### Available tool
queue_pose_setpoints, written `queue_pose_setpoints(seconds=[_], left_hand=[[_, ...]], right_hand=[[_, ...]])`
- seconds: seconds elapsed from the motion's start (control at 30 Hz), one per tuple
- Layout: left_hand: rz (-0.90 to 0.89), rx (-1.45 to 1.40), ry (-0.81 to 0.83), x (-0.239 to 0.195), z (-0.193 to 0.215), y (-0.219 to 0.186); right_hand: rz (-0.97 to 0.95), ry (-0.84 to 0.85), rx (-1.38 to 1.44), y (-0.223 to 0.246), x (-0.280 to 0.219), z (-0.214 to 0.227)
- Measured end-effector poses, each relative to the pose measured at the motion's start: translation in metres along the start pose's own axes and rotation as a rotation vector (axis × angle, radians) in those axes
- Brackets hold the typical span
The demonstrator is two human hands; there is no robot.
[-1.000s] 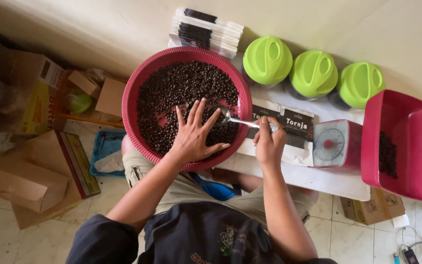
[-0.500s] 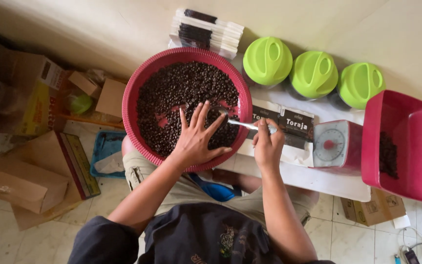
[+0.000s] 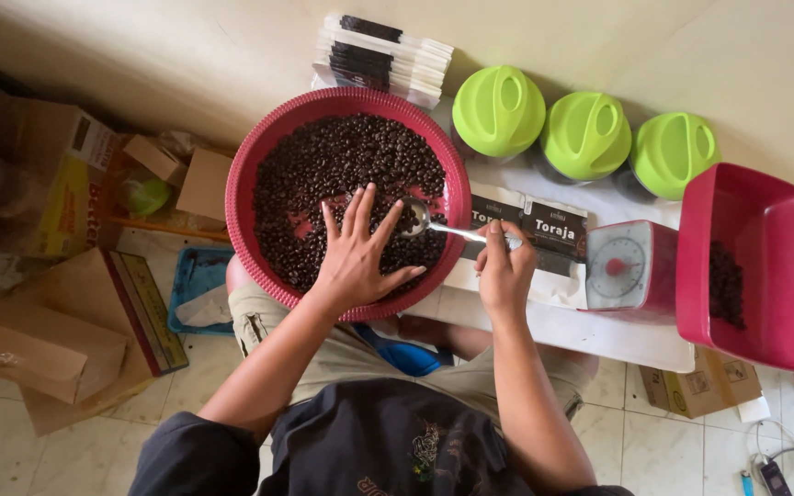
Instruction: Scooping coffee beans from a large red bowl into a pink tray using a metal spoon
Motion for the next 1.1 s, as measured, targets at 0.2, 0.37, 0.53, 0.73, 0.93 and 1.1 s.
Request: queue_pose_setpoints(seconds=[0.2, 0.37, 0.53, 0.73, 0.93, 1.1], left_hand=[[-0.059, -0.007, -0.087, -0.002, -0.004, 0.002], [-0.061, -0.003, -0.065, -0.001, -0.001, -0.002], [-0.085, 0.002, -0.075, -0.002, 0.002, -0.005], [-0.090, -0.012, -0.046, -0.002, 0.000, -0.006], [-0.096, -0.037, -0.022, -0.002, 0.000, -0.009], [-0.077, -0.092, -0.037, -0.003, 0.005, -0.011]], right_hand=[[-0.013, 0.006, 0.018, 0.004, -0.003, -0.002], [-0.008, 0.010, 0.000, 0.003, -0.002, -0.002], [-0.015, 0.010, -0.006, 0.000, -0.002, 0.000], [-0.016, 0.014, -0.019, 0.002, -0.003, 0.001], [-0.010, 0.009, -0.001, -0.002, -0.003, 0.001], [0.020, 0.005, -0.025, -0.012, 0.001, 0.004]])
Point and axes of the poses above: each hand's wrist, its own x-axis towards the middle knuckle, its own z-axis out of the back of the hand, y = z × x, the point moved 3 cm from there along x, towards the middle knuckle, and after that the axes turned 12 degrees about y, right-handed, at the moved point
